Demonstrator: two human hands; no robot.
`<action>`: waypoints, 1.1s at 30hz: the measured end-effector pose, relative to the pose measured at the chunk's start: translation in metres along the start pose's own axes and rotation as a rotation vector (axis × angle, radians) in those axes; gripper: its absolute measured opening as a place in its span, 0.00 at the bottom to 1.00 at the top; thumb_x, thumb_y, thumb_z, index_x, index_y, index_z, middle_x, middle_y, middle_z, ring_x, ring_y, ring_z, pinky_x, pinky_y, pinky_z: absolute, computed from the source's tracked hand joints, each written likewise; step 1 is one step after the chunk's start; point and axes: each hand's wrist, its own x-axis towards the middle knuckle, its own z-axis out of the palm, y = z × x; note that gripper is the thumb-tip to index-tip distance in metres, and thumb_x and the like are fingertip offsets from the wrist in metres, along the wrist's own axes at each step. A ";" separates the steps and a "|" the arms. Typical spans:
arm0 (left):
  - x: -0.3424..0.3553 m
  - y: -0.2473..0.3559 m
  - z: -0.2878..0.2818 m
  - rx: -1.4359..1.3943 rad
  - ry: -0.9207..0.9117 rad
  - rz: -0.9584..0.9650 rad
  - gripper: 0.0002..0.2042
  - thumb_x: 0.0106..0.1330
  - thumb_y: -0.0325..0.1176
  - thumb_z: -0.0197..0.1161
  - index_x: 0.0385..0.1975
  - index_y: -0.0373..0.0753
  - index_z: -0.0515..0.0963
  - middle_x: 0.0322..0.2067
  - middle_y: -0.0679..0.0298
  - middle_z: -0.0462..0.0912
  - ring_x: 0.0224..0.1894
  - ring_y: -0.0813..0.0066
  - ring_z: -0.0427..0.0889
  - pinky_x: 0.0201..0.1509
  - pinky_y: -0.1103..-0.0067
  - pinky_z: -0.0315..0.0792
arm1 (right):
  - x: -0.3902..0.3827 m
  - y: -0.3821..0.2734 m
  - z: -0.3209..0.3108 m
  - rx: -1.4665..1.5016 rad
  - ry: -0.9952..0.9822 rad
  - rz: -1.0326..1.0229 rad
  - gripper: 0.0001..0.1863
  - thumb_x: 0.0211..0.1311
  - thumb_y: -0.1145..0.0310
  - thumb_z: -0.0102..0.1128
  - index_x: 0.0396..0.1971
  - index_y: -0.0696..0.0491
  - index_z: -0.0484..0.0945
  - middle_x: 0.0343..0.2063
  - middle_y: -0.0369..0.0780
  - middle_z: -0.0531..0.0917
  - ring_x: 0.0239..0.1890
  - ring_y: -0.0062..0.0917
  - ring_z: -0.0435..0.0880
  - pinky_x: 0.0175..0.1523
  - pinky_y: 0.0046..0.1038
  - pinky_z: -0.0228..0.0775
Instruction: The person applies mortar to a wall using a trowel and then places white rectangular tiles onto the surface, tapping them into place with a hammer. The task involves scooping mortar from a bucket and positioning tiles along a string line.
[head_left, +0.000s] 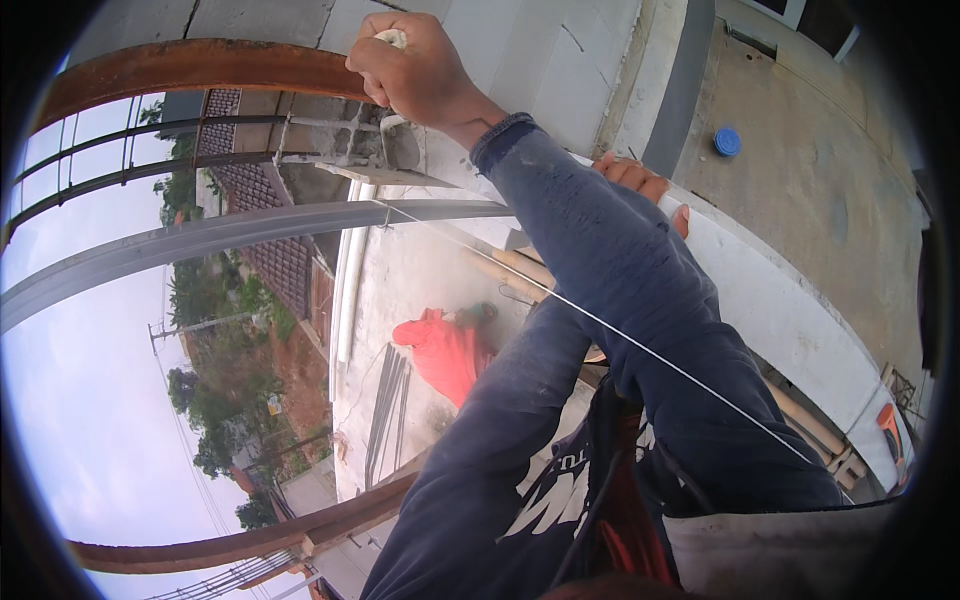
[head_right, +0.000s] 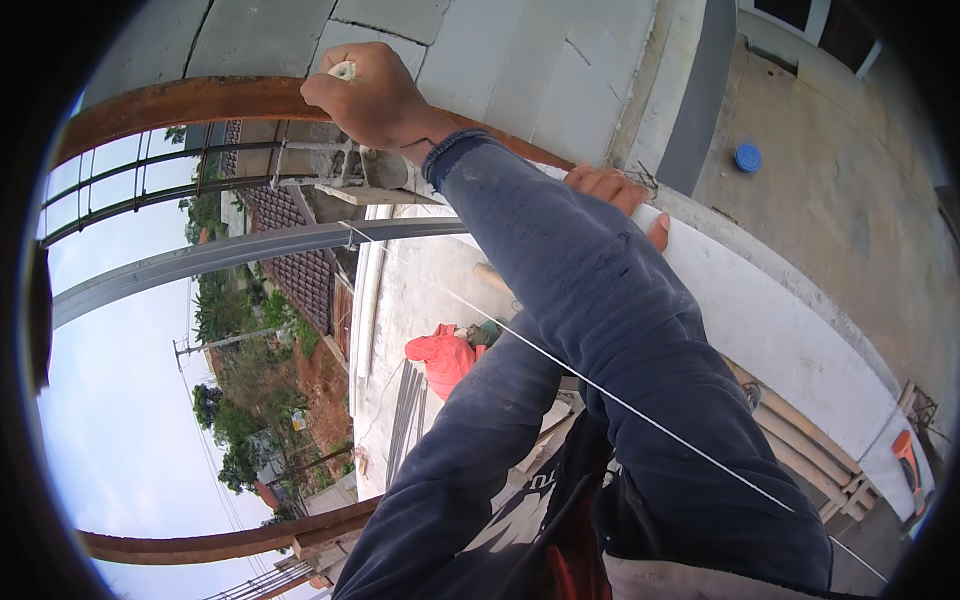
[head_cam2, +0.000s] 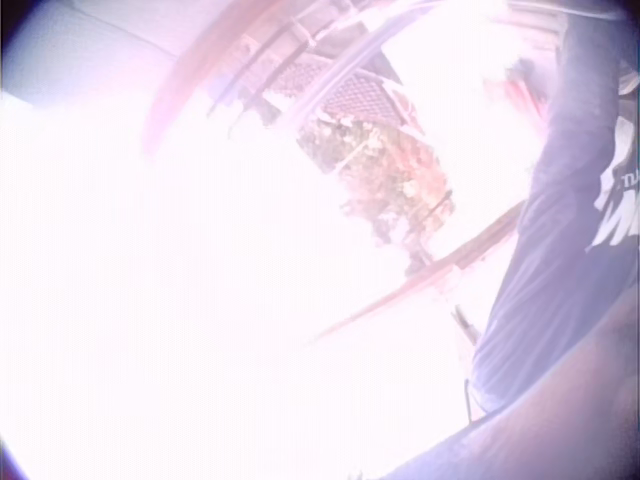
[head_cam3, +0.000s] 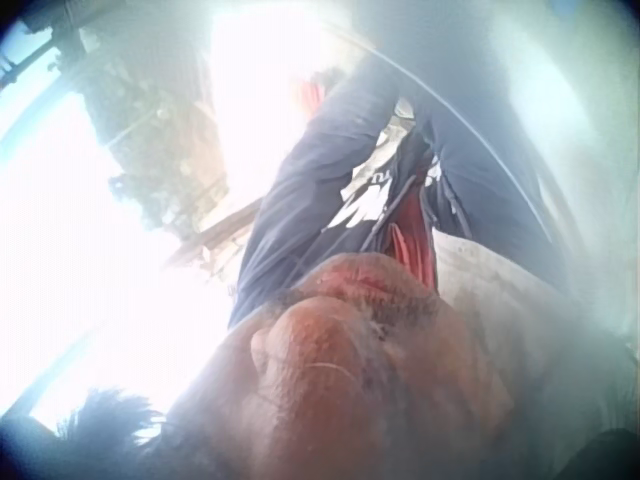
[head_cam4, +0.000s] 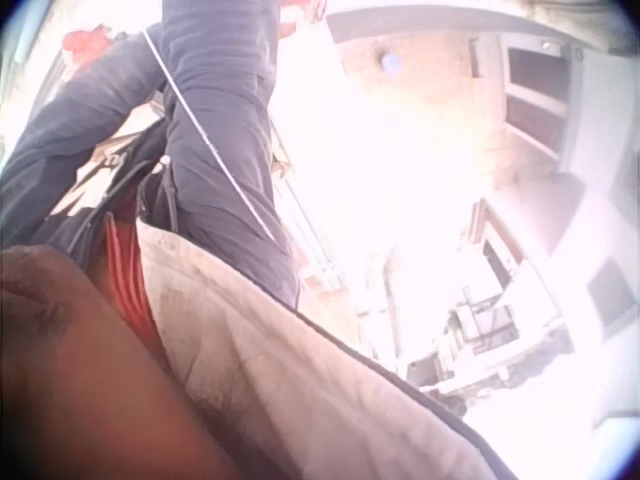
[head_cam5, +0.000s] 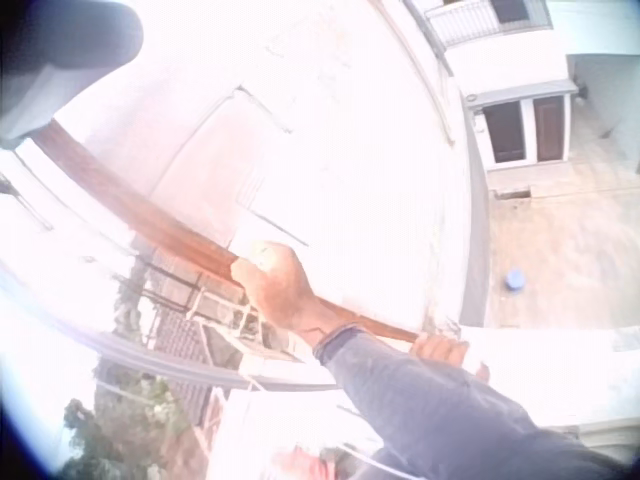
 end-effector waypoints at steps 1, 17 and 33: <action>0.000 0.003 0.001 -0.031 0.038 0.003 0.24 0.73 0.55 0.61 0.55 0.43 0.84 0.56 0.58 0.84 0.69 0.63 0.76 0.83 0.56 0.55 | 0.000 0.001 -0.006 0.008 0.082 -0.131 0.10 0.63 0.69 0.63 0.23 0.56 0.77 0.19 0.35 0.80 0.20 0.17 0.75 0.25 0.27 0.67; 0.001 -0.008 0.048 0.022 0.229 0.031 0.15 0.67 0.49 0.64 0.40 0.43 0.81 0.39 0.62 0.81 0.49 0.63 0.80 0.73 0.61 0.64 | -0.083 -0.015 -0.038 -1.602 -0.435 0.006 0.07 0.68 0.64 0.69 0.39 0.51 0.85 0.32 0.46 0.89 0.37 0.44 0.90 0.40 0.45 0.81; -0.005 0.027 -0.045 -0.056 -0.082 0.016 0.28 0.73 0.46 0.58 0.68 0.38 0.76 0.71 0.48 0.75 0.75 0.53 0.72 0.79 0.60 0.62 | -0.058 -0.064 -0.039 -1.458 -0.570 0.534 0.20 0.78 0.57 0.55 0.59 0.49 0.87 0.51 0.58 0.88 0.54 0.53 0.87 0.62 0.43 0.78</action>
